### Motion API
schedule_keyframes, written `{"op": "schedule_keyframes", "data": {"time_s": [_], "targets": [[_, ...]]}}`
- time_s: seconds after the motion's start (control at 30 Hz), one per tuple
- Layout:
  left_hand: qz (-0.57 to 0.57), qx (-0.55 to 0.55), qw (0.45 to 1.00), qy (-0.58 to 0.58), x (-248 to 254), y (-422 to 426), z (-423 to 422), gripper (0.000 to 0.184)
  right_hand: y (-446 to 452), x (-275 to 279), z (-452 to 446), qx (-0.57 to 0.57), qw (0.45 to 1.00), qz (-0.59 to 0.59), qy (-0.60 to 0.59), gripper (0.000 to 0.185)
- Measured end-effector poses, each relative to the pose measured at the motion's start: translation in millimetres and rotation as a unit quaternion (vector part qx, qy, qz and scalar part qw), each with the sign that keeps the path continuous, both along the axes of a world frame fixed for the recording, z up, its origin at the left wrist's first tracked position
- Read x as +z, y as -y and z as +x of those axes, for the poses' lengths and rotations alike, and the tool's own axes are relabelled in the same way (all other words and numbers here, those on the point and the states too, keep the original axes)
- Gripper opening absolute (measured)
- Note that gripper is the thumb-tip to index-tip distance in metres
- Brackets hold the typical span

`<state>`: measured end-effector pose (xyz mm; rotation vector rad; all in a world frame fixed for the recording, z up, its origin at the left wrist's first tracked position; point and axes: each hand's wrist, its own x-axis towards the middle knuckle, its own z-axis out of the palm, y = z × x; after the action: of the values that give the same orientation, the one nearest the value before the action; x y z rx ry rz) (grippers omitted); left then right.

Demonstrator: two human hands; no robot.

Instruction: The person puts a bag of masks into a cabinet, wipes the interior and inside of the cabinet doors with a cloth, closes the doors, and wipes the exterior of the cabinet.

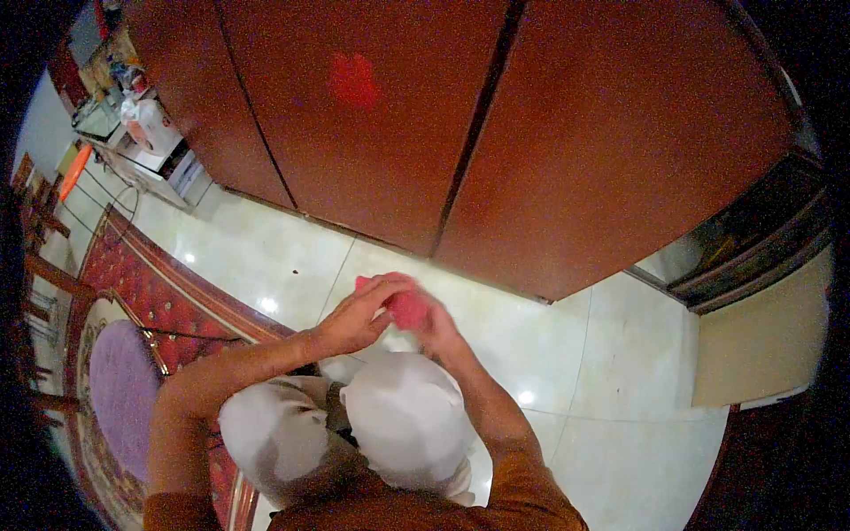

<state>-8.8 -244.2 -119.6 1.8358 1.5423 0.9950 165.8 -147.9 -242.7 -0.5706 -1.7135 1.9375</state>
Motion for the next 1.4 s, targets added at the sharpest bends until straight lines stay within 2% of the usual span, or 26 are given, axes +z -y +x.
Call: {"op": "schedule_keyframes", "data": {"time_s": [0.03, 0.07, 0.1, 0.17, 0.2, 0.23, 0.3, 0.4, 0.43, 0.47, 0.53, 0.6, 0.67, 0.73, 0.83, 0.93, 1.03, 1.13, 1.23, 1.33, 1.4], "targets": [[0.009, -0.011, 1.000, -0.024, 1, -3, -2, 0.041, 4, 32, 12, -0.042, 0.991, 0.117, 0.053, 0.039], [-0.056, -0.024, 0.998, -0.019, -1, -4, -6, 0.043, -10, 9, 21, -0.126, 0.980, -0.146, -0.050, 0.041], [-0.068, -0.026, 0.996, -0.041, -12, -3, -11, 0.043, -25, -21, 30, -0.197, 0.884, -0.398, -0.150, 0.044], [-0.093, -0.030, 0.992, -0.083, -40, 5, -19, 0.043, -45, -54, 64, -0.165, 0.885, -0.383, -0.208, 0.047], [-0.173, -0.047, 0.979, -0.101, -40, 7, -23, 0.039, -47, -43, 64, -0.218, 0.857, -0.403, -0.236, 0.044], [-0.185, -0.066, 0.975, -0.105, -45, 9, -28, 0.039, -49, -27, 61, -0.269, 0.826, -0.418, -0.265, 0.042], [-0.207, -0.101, 0.966, -0.113, -61, 12, -37, 0.039, -84, -91, 69, -0.174, 0.820, -0.390, -0.381, 0.035], [-0.162, -0.088, 0.976, -0.116, -83, 13, -43, 0.036, -111, -123, 45, -0.254, 0.818, -0.410, -0.312, 0.026], [-0.136, -0.080, 0.981, -0.112, -86, 12, -48, 0.035, -123, -145, 32, -0.173, 0.829, -0.395, -0.357, 0.024], [-0.194, -0.079, 0.973, -0.101, -80, 7, -51, 0.035, -135, -173, 17, -0.090, 0.832, -0.377, -0.398, 0.022], [-0.190, -0.056, 0.976, -0.095, -94, 6, -53, 0.034, -139, -177, -17, -0.134, 0.832, -0.411, -0.349, 0.020], [-0.200, -0.041, 0.976, -0.080, -104, 3, -57, 0.034, -128, -174, -64, -0.376, 0.776, -0.484, -0.149, 0.018], [-0.225, -0.029, 0.972, -0.056, -108, 0, -62, 0.033, -125, -193, -91, -0.312, 0.785, -0.495, -0.202, 0.020], [-0.216, -0.005, 0.975, -0.048, -126, -2, -68, 0.033, -119, -188, -111, -0.255, 0.792, -0.506, -0.229, 0.021], [-0.223, 0.051, 0.973, -0.008, -146, -5, -87, 0.033, -107, -181, -136, -0.246, 0.810, -0.512, -0.147, 0.025], [-0.223, 0.098, 0.970, 0.012, -161, -6, -100, 0.032, -103, -174, -165, -0.174, 0.822, -0.533, -0.098, 0.029], [-0.218, 0.108, 0.970, 0.004, -177, -5, -107, 0.032, -106, -167, -200, -0.169, 0.776, -0.595, -0.123, 0.023], [-0.217, 0.115, 0.969, 0.002, -183, -5, -112, 0.031, -100, -164, -220, -0.145, 0.780, -0.601, -0.092, 0.024], [-0.203, 0.132, 0.970, -0.009, -197, -1, -122, 0.030, -100, -183, -247, -0.072, 0.785, -0.610, -0.083, 0.023], [-0.189, 0.161, 0.968, -0.045, -225, 0, -144, 0.029, -98, -166, -280, -0.012, 0.835, -0.550, 0.008, 0.023], [-0.185, 0.203, 0.960, -0.049, -226, 5, -161, 0.029, -93, -176, -307, 0.083, 0.951, -0.296, -0.016, 0.024]]}}
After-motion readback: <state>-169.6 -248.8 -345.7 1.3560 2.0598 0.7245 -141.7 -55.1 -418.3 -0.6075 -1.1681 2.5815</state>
